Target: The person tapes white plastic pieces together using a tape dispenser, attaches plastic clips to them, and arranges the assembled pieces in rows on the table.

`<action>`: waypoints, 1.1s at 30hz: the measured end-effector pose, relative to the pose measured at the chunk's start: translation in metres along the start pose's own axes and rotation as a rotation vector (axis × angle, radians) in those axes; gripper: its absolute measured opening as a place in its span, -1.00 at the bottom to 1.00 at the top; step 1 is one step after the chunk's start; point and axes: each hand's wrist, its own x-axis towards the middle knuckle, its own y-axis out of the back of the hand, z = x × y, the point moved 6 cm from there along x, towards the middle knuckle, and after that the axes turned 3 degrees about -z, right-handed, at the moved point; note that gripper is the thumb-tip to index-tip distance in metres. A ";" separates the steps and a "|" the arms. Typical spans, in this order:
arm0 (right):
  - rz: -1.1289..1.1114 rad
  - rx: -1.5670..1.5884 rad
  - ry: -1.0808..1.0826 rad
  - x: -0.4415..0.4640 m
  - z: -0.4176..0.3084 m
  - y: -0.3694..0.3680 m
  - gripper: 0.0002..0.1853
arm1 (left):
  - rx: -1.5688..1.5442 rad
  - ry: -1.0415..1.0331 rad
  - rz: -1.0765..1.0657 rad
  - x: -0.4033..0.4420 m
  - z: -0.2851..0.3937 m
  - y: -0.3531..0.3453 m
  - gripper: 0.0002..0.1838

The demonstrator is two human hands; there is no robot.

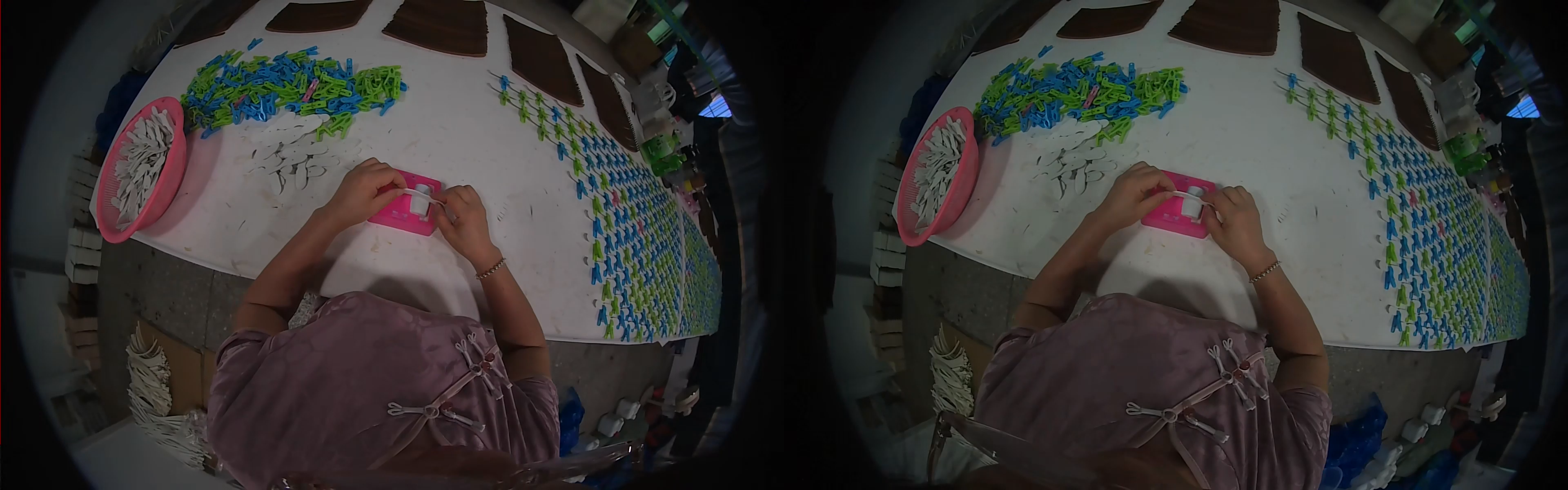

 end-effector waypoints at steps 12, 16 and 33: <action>0.053 -0.126 0.012 0.005 -0.006 0.020 -0.73 | 0.034 -0.027 -0.063 0.013 0.003 -0.016 -0.89; 0.092 -0.090 0.005 0.017 -0.015 0.034 -0.70 | 0.029 -0.047 -0.090 0.020 0.009 -0.028 -0.89; -0.056 0.482 -0.346 0.015 0.006 -0.023 -0.64 | -0.186 -0.012 0.145 0.011 0.020 -0.004 -0.77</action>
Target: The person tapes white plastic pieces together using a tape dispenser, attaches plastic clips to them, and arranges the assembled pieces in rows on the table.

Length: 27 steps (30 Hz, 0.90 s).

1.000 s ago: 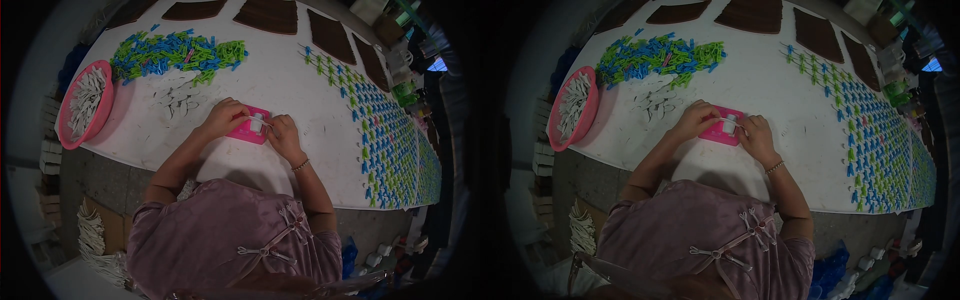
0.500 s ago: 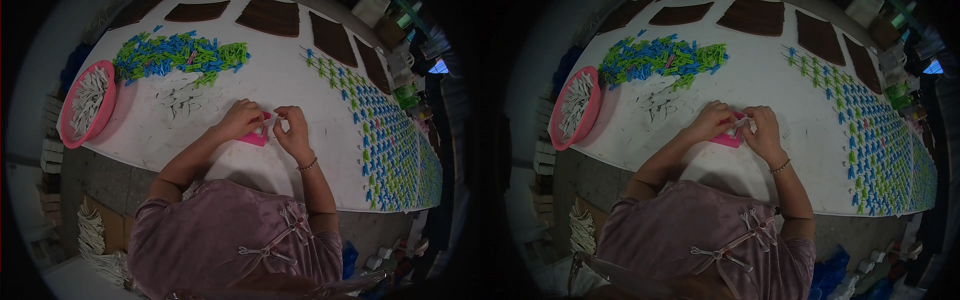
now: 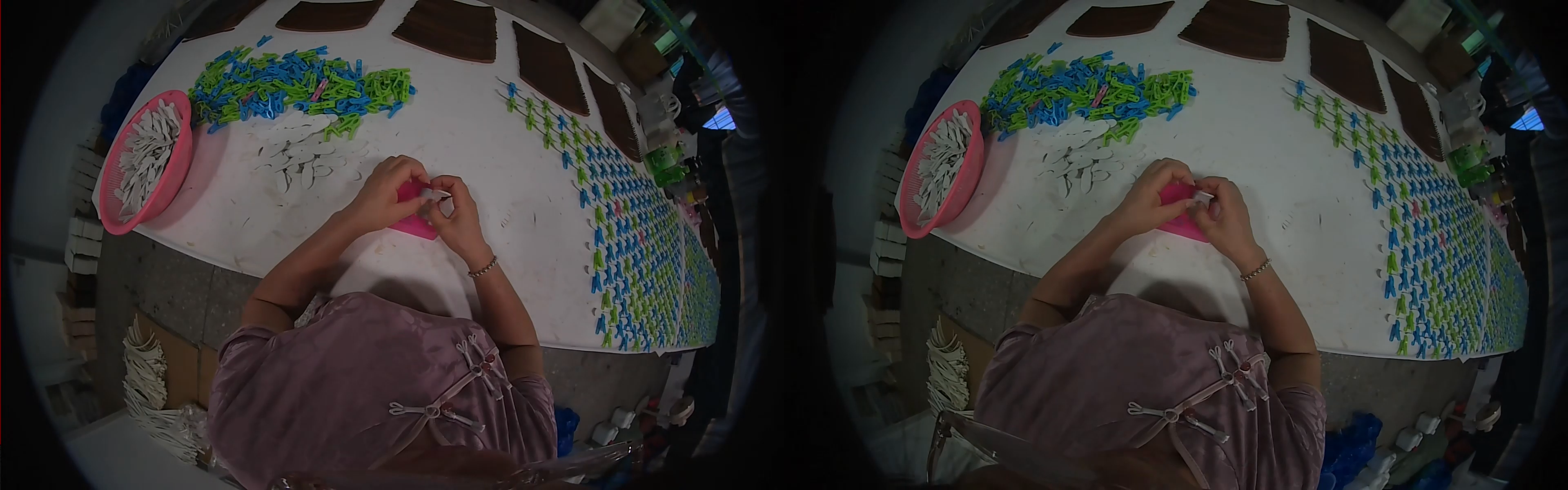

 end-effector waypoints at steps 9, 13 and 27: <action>0.018 -0.412 0.227 0.003 -0.018 -0.006 -0.65 | 0.134 -0.079 -0.083 0.001 0.014 0.009 -0.76; 0.033 -0.466 0.264 -0.002 -0.013 0.000 -0.67 | 0.208 -0.067 -0.069 -0.004 0.008 0.011 -0.76; 0.019 -0.508 0.223 -0.015 -0.001 0.016 -0.66 | 0.113 0.027 -0.134 -0.008 -0.022 -0.008 -0.78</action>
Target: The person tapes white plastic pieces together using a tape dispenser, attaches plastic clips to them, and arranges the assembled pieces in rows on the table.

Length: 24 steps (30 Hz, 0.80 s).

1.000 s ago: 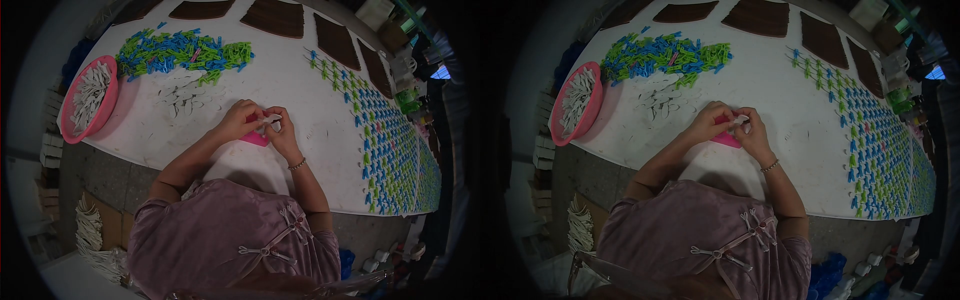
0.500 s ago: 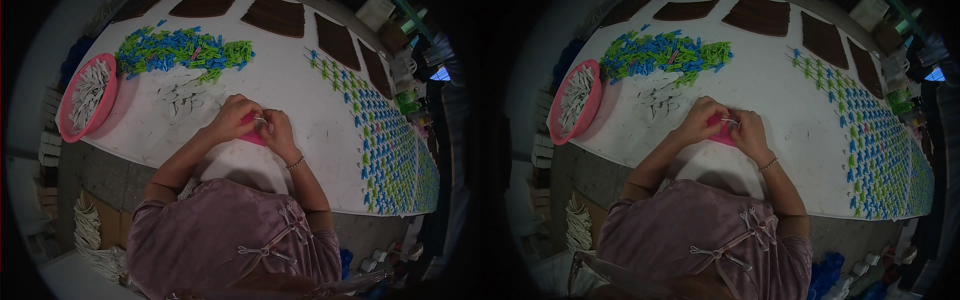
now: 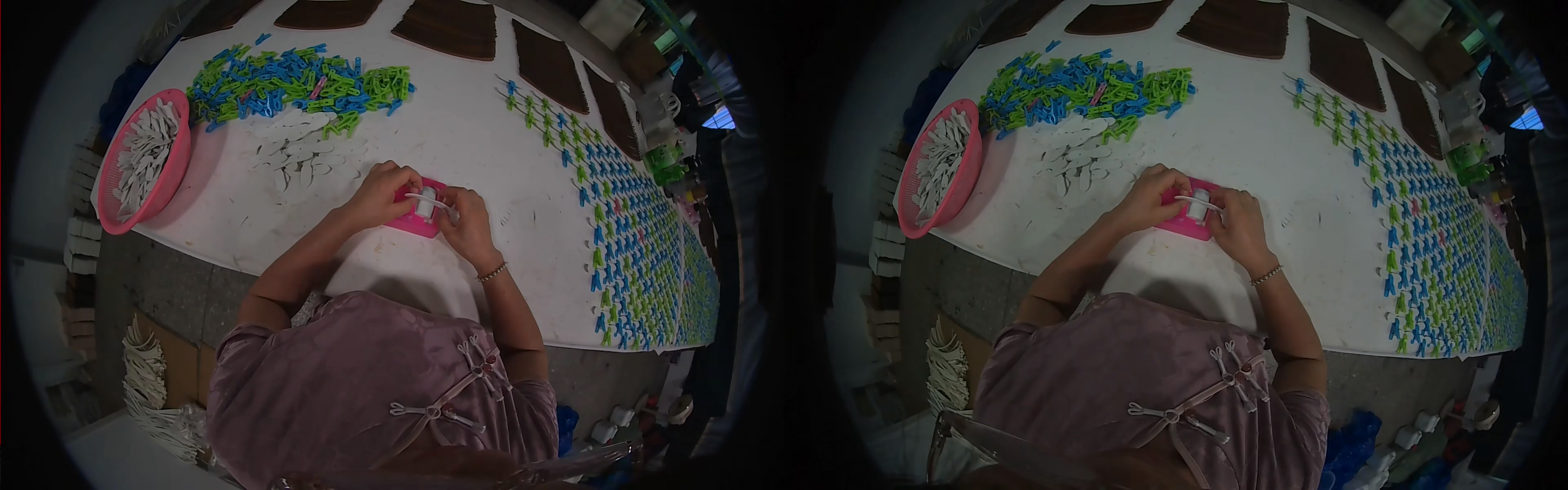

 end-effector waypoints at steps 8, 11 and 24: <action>0.036 -0.041 -0.002 -0.003 -0.001 0.017 -0.65 | 0.039 -0.024 -0.018 0.006 0.000 -0.010 -0.75; 0.011 -0.105 0.020 0.003 -0.016 0.039 -0.64 | -0.001 -0.025 -0.025 0.013 0.007 -0.016 -0.73; -0.224 -0.139 0.174 0.088 0.013 0.012 -0.51 | -0.439 0.217 0.176 -0.010 -0.037 0.018 -0.64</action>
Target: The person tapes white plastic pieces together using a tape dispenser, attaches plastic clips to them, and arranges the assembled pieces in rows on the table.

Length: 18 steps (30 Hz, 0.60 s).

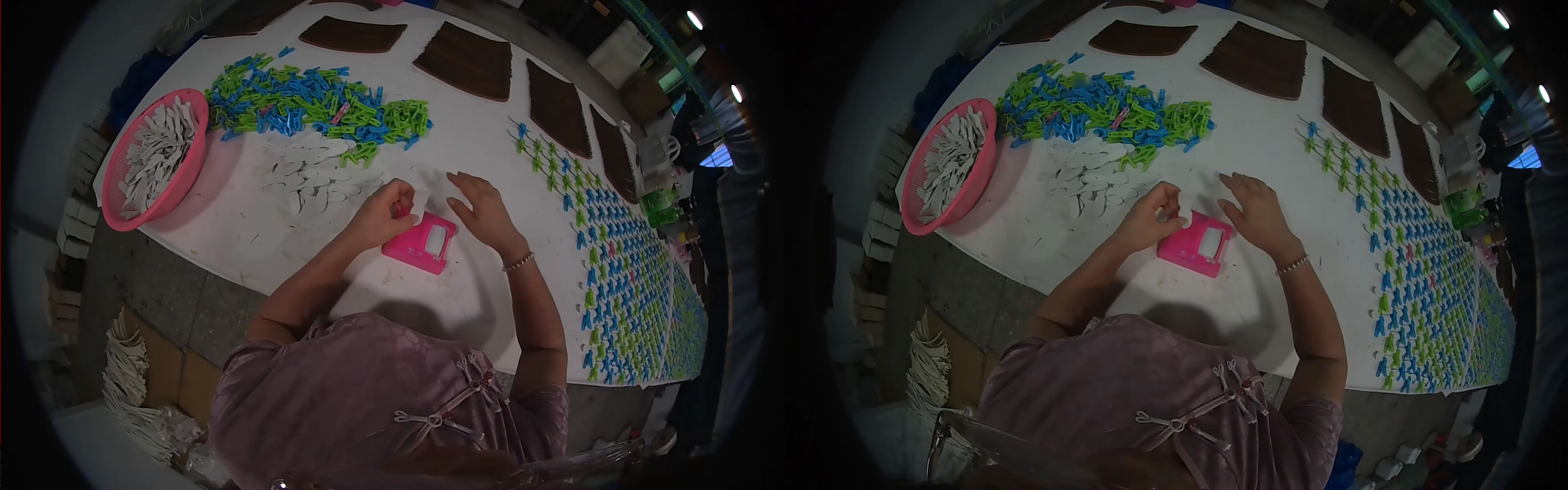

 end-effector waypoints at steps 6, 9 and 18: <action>-0.275 -0.349 -0.042 0.080 0.013 -0.082 -0.42 | -0.035 0.015 0.079 -0.013 -0.009 0.024 -0.62; -0.317 -0.404 -0.099 0.107 0.017 -0.100 -0.38 | -0.030 0.035 0.081 -0.013 -0.010 0.026 -0.61; 0.110 -0.217 -0.162 0.064 0.017 -0.043 -0.72 | -0.242 0.157 0.006 -0.011 -0.010 0.025 -0.61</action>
